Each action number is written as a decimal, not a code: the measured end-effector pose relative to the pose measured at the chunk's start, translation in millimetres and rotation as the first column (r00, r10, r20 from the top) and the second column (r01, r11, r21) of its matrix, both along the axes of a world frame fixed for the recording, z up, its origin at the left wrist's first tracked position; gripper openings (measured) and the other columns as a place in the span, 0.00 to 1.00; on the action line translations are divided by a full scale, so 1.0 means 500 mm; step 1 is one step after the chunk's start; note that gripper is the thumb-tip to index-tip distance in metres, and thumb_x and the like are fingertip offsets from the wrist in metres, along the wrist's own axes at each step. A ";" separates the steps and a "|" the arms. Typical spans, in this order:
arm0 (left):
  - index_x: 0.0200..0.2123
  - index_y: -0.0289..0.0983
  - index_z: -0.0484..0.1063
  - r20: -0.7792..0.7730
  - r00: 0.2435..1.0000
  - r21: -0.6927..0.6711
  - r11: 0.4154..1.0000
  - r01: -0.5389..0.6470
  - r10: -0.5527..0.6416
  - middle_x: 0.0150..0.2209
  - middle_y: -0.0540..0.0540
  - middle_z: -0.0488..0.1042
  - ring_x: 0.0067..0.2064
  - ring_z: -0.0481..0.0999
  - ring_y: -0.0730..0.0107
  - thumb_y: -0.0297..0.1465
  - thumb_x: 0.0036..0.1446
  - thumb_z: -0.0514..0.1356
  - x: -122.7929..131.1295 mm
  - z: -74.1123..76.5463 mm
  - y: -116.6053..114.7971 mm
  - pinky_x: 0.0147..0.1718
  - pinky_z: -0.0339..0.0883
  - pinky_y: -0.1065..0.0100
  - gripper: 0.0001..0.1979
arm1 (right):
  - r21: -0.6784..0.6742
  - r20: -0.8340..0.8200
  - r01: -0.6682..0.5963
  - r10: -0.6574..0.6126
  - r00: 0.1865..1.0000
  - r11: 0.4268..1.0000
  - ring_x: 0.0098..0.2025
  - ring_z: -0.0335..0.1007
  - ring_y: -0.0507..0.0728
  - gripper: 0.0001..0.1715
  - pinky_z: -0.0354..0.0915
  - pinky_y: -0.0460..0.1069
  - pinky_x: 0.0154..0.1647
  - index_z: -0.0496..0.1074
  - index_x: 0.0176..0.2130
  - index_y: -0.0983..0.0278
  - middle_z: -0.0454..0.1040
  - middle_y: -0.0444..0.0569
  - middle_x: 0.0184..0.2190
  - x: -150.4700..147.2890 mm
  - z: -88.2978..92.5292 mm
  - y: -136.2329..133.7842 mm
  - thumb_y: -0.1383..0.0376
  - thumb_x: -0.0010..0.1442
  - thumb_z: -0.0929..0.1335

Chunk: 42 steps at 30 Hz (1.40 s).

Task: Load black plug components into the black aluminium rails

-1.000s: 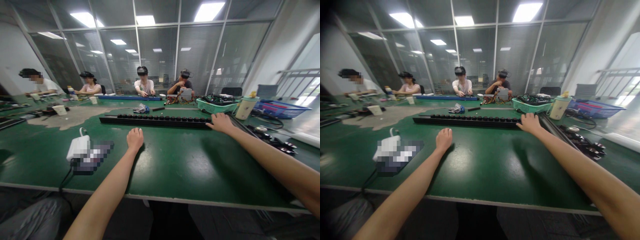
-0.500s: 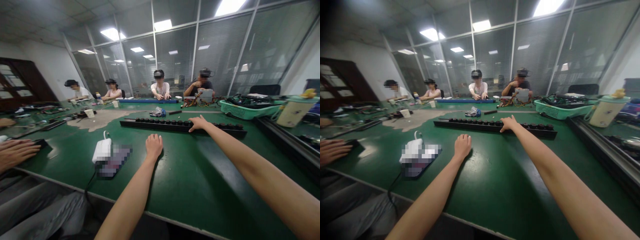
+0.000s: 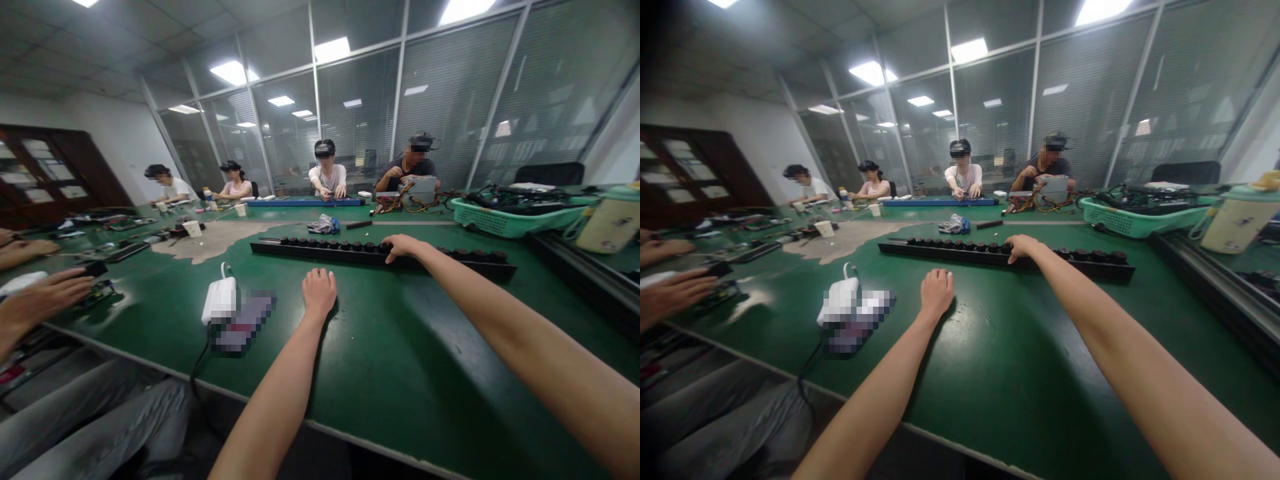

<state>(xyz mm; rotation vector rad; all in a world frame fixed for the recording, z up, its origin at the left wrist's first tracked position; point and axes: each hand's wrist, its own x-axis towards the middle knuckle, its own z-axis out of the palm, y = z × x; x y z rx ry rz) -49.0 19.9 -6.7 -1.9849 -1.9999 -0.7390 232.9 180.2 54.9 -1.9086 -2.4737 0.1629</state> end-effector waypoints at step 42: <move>0.65 0.40 0.68 -0.134 0.927 0.074 0.929 0.363 -0.352 0.69 0.36 0.64 0.72 0.58 0.48 0.60 0.59 0.57 0.016 0.028 -0.020 0.73 0.37 0.45 0.39 | 0.241 -0.058 0.224 -0.217 0.975 0.944 0.70 0.55 0.79 0.51 0.42 0.80 0.68 0.64 0.68 0.50 0.68 0.59 0.65 0.274 -0.073 -0.498 0.47 0.48 0.76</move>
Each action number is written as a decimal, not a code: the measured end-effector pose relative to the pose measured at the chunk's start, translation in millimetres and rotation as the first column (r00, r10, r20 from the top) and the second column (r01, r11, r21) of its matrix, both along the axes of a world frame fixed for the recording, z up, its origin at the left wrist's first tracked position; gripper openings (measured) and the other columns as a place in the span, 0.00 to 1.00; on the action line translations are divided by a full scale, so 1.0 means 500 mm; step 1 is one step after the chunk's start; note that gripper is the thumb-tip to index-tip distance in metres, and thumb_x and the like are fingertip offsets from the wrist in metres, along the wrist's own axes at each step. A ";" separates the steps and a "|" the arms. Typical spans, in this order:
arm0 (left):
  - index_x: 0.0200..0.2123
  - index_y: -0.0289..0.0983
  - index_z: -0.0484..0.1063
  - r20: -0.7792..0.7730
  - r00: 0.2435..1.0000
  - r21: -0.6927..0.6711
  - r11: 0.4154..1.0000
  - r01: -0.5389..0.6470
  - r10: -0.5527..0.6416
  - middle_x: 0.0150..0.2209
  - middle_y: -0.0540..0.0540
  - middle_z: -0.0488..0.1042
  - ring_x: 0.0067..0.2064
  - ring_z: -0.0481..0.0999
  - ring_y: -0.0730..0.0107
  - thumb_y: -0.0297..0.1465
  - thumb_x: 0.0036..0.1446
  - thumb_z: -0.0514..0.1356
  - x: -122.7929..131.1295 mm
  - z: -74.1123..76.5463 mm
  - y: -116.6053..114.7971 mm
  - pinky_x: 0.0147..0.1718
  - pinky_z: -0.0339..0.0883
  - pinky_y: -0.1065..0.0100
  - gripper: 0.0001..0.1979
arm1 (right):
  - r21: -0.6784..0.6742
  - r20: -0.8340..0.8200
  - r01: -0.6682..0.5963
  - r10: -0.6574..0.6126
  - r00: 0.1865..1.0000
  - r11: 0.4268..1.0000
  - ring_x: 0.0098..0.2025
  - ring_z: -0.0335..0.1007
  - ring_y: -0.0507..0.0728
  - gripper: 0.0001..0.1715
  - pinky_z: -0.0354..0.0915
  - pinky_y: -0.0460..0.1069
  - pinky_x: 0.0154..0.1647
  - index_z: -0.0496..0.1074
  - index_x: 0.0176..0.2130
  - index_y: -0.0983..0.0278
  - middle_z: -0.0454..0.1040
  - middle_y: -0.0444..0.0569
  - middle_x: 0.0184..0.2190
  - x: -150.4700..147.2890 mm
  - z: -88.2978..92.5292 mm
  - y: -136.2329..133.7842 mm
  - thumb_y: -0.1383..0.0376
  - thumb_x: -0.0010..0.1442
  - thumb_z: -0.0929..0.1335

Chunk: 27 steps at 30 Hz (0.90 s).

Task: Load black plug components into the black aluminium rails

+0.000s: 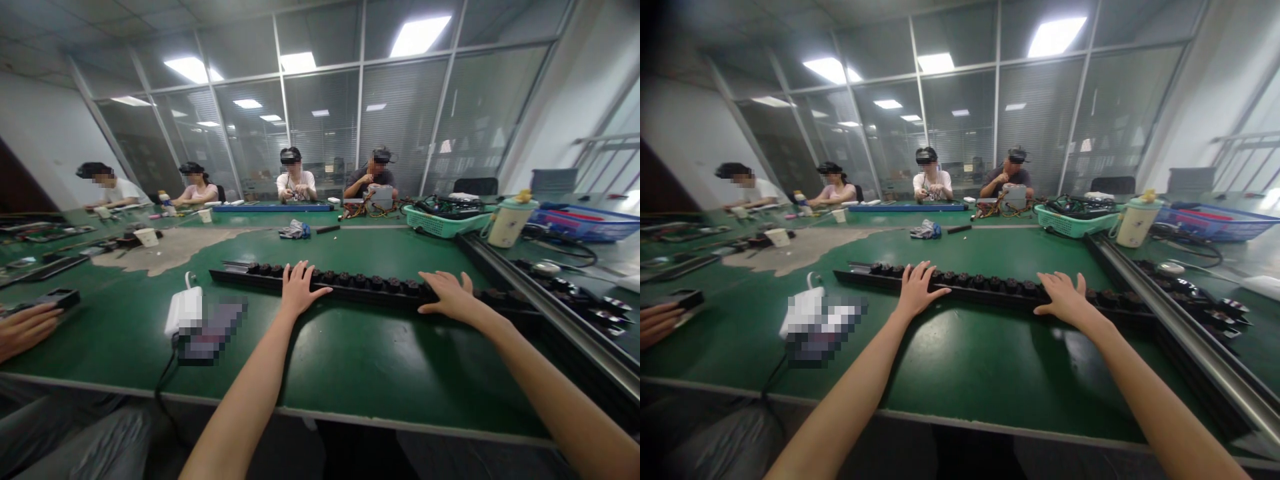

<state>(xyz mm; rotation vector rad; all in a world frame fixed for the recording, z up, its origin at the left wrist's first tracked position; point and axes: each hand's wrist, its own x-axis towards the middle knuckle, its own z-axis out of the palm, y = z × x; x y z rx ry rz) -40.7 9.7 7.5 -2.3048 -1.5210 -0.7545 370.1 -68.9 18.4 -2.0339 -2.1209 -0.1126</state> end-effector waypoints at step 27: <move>0.55 0.39 0.74 -0.122 0.980 0.031 0.987 -0.155 0.157 0.59 0.35 0.73 0.59 0.69 0.46 0.66 0.59 0.49 -0.099 0.034 0.051 0.63 0.51 0.49 0.41 | -0.086 -0.005 -0.209 0.210 0.978 0.974 0.65 0.64 0.70 0.40 0.63 0.64 0.61 0.66 0.66 0.59 0.69 0.60 0.64 -0.105 0.033 0.134 0.53 0.59 0.73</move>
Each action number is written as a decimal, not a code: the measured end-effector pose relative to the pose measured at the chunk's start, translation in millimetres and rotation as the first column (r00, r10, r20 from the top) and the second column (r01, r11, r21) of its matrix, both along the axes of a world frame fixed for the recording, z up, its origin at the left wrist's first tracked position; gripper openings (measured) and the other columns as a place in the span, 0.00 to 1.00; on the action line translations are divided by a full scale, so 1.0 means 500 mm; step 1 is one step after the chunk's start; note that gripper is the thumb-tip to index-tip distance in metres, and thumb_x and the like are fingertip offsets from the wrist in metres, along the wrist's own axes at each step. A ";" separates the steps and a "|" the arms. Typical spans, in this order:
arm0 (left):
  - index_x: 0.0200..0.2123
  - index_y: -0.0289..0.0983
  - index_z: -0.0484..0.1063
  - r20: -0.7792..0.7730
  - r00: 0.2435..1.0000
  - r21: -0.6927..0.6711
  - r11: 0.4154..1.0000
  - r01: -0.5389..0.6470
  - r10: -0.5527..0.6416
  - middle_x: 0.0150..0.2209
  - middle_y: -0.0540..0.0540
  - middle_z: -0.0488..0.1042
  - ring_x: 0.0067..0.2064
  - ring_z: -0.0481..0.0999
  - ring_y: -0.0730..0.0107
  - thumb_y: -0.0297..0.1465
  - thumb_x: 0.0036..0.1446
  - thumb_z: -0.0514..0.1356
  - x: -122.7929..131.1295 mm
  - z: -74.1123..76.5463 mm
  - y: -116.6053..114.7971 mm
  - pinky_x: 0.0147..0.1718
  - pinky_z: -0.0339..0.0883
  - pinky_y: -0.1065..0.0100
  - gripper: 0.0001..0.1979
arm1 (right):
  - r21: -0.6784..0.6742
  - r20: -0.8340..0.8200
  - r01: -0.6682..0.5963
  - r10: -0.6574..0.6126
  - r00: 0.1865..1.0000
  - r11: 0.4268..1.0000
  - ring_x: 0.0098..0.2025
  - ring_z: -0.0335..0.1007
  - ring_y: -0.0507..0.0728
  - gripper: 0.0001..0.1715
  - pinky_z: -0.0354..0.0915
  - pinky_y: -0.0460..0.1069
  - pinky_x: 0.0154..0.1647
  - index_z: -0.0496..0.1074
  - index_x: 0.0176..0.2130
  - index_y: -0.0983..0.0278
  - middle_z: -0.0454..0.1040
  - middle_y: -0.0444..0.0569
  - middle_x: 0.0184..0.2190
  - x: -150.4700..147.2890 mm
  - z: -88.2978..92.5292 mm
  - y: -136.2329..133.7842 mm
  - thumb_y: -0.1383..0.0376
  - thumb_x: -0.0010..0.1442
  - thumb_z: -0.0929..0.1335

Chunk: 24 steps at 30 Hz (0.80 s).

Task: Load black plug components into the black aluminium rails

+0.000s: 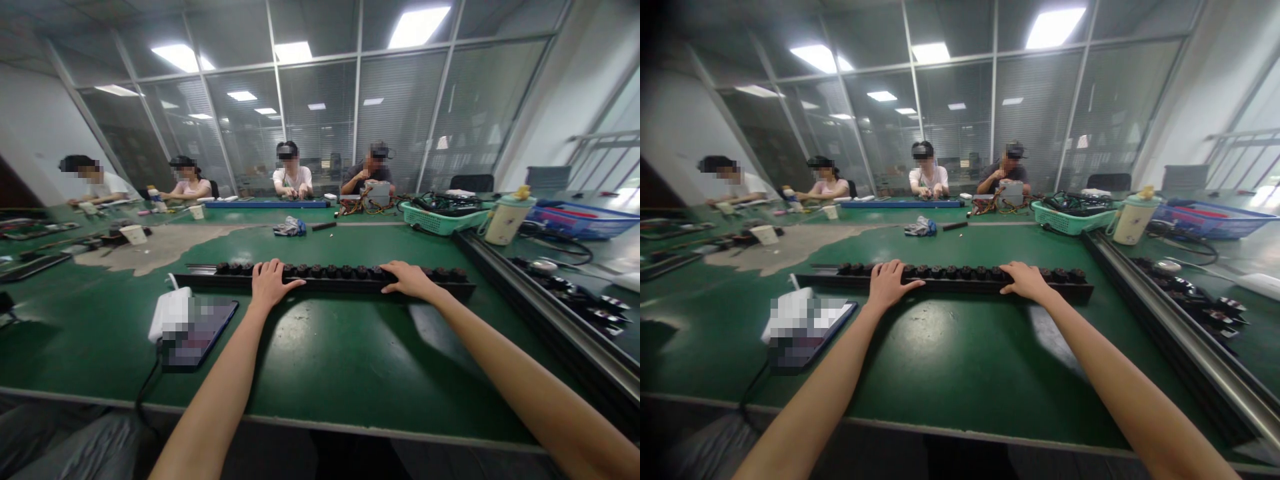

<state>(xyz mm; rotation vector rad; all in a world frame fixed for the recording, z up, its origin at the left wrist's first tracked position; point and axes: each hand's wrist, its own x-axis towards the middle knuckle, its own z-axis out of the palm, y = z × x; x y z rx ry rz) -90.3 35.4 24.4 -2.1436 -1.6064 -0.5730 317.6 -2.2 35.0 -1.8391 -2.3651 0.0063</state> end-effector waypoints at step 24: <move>0.63 0.35 0.68 0.101 0.995 0.050 0.999 0.022 -0.027 0.63 0.31 0.67 0.67 0.63 0.45 0.63 0.60 0.51 -0.026 -0.037 0.030 0.71 0.38 0.45 0.43 | 0.326 -0.342 0.542 -0.438 0.831 0.775 0.59 0.67 0.73 0.32 0.64 0.66 0.58 0.71 0.60 0.72 0.73 0.72 0.53 0.207 -0.096 -0.035 0.53 0.70 0.58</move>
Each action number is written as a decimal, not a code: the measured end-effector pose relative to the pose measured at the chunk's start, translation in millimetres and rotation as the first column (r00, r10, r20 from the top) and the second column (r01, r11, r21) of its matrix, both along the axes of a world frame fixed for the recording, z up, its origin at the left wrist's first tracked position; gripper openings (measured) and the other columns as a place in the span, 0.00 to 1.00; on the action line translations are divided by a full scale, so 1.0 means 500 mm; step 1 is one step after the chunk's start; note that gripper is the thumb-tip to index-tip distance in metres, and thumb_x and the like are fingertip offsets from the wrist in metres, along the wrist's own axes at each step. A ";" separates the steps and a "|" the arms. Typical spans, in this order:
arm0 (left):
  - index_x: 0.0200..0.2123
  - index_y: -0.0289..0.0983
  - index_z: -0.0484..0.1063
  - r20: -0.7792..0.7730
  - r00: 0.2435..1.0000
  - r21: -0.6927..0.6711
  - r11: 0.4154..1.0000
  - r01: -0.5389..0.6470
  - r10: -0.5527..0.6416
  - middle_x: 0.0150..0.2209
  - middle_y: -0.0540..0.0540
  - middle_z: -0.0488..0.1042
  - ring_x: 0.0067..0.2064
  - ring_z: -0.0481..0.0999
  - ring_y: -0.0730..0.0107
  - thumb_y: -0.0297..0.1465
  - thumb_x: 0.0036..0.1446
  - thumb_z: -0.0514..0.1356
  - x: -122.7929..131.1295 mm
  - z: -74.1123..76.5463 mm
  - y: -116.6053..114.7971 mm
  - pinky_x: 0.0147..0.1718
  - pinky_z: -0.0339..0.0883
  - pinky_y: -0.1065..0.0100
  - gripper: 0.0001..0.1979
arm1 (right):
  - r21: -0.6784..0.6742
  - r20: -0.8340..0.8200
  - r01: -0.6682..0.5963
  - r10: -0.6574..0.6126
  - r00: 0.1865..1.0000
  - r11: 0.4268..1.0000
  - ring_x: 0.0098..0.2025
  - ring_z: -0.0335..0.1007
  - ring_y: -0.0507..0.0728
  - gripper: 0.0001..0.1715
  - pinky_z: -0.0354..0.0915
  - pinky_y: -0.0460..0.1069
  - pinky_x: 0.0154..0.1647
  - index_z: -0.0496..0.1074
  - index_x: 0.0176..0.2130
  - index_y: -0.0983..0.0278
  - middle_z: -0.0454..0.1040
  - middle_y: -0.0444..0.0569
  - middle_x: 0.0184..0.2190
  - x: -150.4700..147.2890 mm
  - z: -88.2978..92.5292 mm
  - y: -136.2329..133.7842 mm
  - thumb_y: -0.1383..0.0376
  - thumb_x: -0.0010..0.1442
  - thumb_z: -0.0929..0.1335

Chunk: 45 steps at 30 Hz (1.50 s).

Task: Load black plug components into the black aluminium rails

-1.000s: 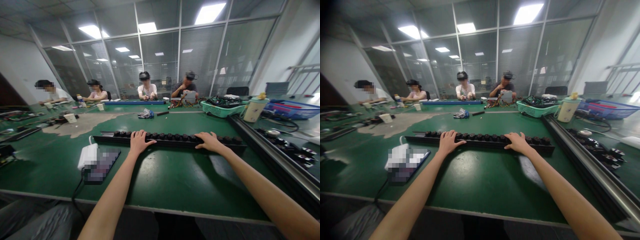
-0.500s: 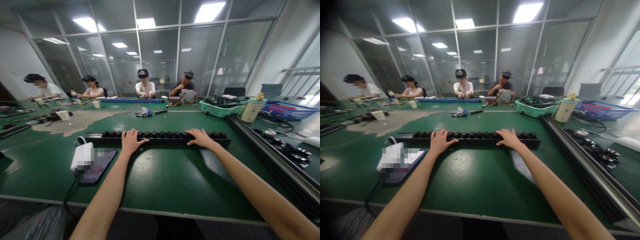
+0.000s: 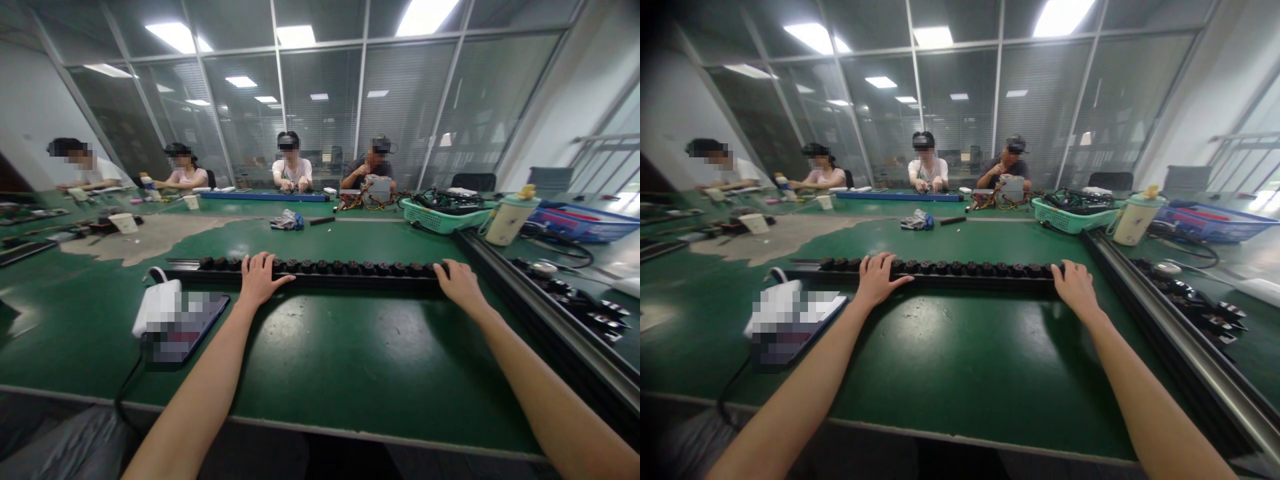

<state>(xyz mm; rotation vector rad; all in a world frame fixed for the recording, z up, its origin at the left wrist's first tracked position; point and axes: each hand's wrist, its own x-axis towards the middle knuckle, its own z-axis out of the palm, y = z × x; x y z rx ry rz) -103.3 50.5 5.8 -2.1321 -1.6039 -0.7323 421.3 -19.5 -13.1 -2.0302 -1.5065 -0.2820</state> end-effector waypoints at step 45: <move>0.53 0.42 0.78 -0.105 0.971 -0.160 0.967 0.198 -0.216 0.53 0.40 0.78 0.55 0.74 0.50 0.67 0.50 0.58 0.043 0.045 0.002 0.60 0.55 0.52 0.40 | 0.105 -0.174 0.001 0.018 0.985 0.994 0.46 0.78 0.67 0.21 0.70 0.61 0.53 0.76 0.45 0.66 0.81 0.61 0.42 0.085 -0.021 -0.058 0.54 0.60 0.67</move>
